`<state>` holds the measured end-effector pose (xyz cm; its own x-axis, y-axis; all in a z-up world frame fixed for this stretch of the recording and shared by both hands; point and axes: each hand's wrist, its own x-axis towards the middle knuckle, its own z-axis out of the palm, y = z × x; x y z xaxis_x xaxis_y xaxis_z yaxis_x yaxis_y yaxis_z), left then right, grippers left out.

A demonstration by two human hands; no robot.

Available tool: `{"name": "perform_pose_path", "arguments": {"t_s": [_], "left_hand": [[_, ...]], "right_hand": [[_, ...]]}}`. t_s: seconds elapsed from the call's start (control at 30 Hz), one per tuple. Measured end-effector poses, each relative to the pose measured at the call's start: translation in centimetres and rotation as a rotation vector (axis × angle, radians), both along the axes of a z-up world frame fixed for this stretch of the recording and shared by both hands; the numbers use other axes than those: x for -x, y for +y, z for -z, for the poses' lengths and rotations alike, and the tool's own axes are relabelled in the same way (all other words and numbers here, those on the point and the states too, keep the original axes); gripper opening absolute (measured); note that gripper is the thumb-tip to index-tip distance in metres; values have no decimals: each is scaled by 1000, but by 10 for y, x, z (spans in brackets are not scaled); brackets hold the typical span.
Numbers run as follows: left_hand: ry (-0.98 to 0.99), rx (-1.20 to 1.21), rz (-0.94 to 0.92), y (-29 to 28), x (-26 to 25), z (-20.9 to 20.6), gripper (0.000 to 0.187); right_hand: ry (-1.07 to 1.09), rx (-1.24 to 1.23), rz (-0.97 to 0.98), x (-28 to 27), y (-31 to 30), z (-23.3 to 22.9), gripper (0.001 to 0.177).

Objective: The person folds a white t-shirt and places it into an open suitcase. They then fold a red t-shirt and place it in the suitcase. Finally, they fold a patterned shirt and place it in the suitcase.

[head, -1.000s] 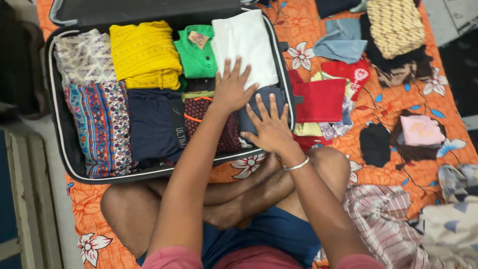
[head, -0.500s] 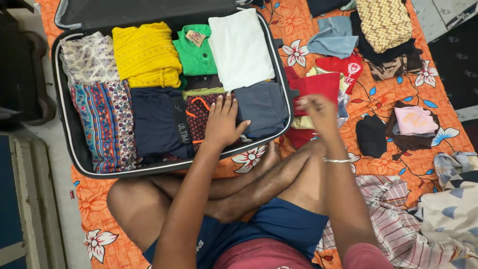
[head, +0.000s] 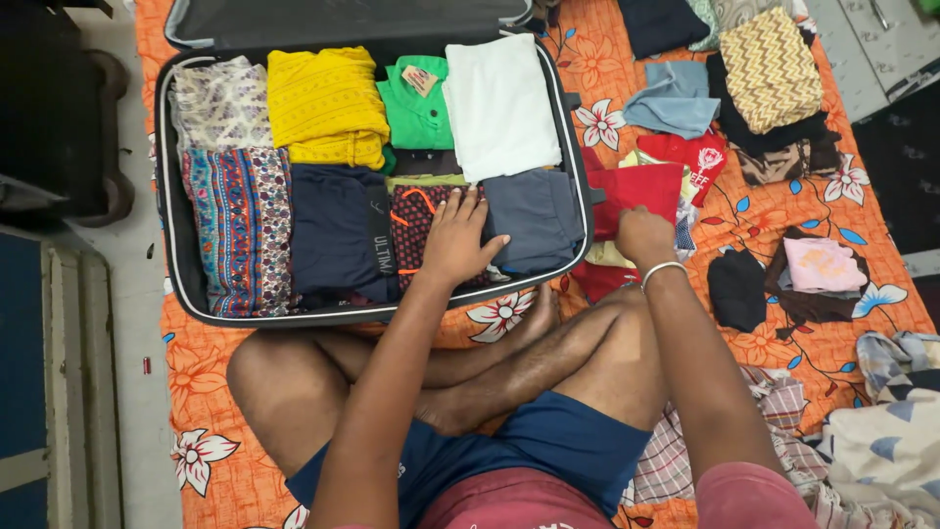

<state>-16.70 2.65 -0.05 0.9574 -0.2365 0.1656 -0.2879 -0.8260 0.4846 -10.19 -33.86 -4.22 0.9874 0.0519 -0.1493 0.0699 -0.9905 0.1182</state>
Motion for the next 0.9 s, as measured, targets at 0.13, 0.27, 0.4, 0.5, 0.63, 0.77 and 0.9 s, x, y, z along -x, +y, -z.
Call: {"name": "perform_pose_path", "arguments": {"t_s": [0.13,0.27,0.4,0.5,0.63,0.77,0.9], "left_hand": [[11,9,-3,0,1,-1,76],[24,9,-10,2,0,-1,75],[29,16,-5,1,1,-1,72],[14,48,-17,1,1,1,71],[6,60,-23,2,2,2,68],[1,67,-20,3,2,1,67],[-2,63,-20,2,0,1,66]], "right_hand": [[-98,-138,110,5,-6,-17,21],[-78,-209,72,13,-9,-24,22],[39,-42,-52,6,-11,-4,37],[14,50,-62,-2,-9,8,27],[20,-53,47,-8,-10,3,29],[-334,-517,133,-5,-40,-7,15],[-417,-1787,321,6,-72,-69,6]]}}
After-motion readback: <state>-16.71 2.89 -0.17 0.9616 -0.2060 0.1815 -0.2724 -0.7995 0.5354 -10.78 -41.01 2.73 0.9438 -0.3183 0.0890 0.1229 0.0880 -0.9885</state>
